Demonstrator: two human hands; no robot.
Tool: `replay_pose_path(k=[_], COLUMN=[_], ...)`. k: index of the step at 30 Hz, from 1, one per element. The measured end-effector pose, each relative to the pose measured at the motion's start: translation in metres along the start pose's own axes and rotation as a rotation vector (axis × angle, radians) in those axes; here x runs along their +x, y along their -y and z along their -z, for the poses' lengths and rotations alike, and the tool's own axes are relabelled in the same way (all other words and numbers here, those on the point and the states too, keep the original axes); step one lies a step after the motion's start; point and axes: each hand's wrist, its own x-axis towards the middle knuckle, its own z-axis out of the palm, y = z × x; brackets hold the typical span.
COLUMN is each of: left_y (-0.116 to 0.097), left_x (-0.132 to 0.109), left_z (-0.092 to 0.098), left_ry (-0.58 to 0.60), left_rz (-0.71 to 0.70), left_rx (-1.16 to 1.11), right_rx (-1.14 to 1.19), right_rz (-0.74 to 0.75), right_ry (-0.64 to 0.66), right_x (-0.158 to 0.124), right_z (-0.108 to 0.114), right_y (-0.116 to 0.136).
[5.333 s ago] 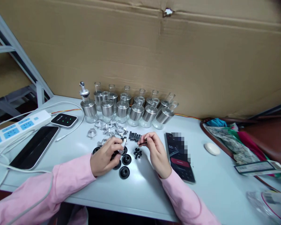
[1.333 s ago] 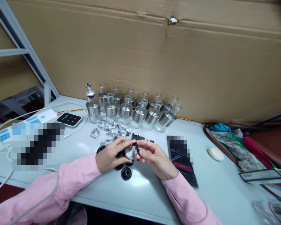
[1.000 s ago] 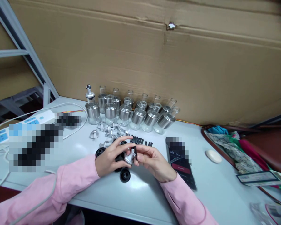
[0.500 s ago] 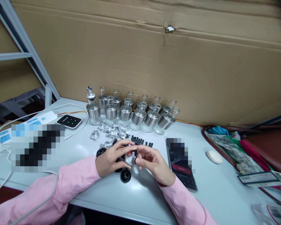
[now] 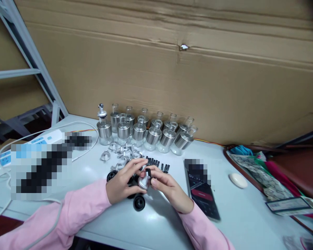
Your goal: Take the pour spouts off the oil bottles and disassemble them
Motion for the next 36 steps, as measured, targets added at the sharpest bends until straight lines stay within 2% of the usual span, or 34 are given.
replay_pose_path(k=[9,11,15,16,17,20,24,32,36], left_y=[-0.001,0.000,0.017,0.025,0.034,0.058,0.078,0.092,0.089], left_x=[0.004,0.009,0.025,0.029,0.033,0.044,0.055,0.060,0.057], left_z=[0.008,0.016,0.037,0.043,0.047,0.056,0.056,0.050,0.051], left_ry=[0.063,-0.036,-0.484,-0.534,-0.540,-0.442,-0.418,-0.518,-0.510], left_rz=[-0.091,-0.094,0.142,0.179,0.199,0.220,0.232,0.245,0.196], left_rx=[0.110,0.174,0.262,0.276,0.298,0.350,0.409,0.322,0.291], right_rx=[0.038,0.048,0.072,0.084,0.107,0.216,0.274,0.246,0.235], right_rz=[-0.003,-0.015,-0.048,-0.053,-0.057,-0.042,-0.001,0.043,0.064], right_ry=[-0.050,-0.065,-0.118,-0.130,-0.141,-0.172,-0.221,-0.329,-0.415], right_x=[0.000,0.000,-0.001,-0.001,-0.001,-0.001,-0.001,0.001,0.001], right_z=[-0.002,-0.002,-0.004,-0.004,-0.005,-0.007,-0.006,-0.002,-0.001], right_y=[-0.005,-0.003,-0.005,-0.006,-0.008,-0.014,-0.015,-0.016,-0.015])
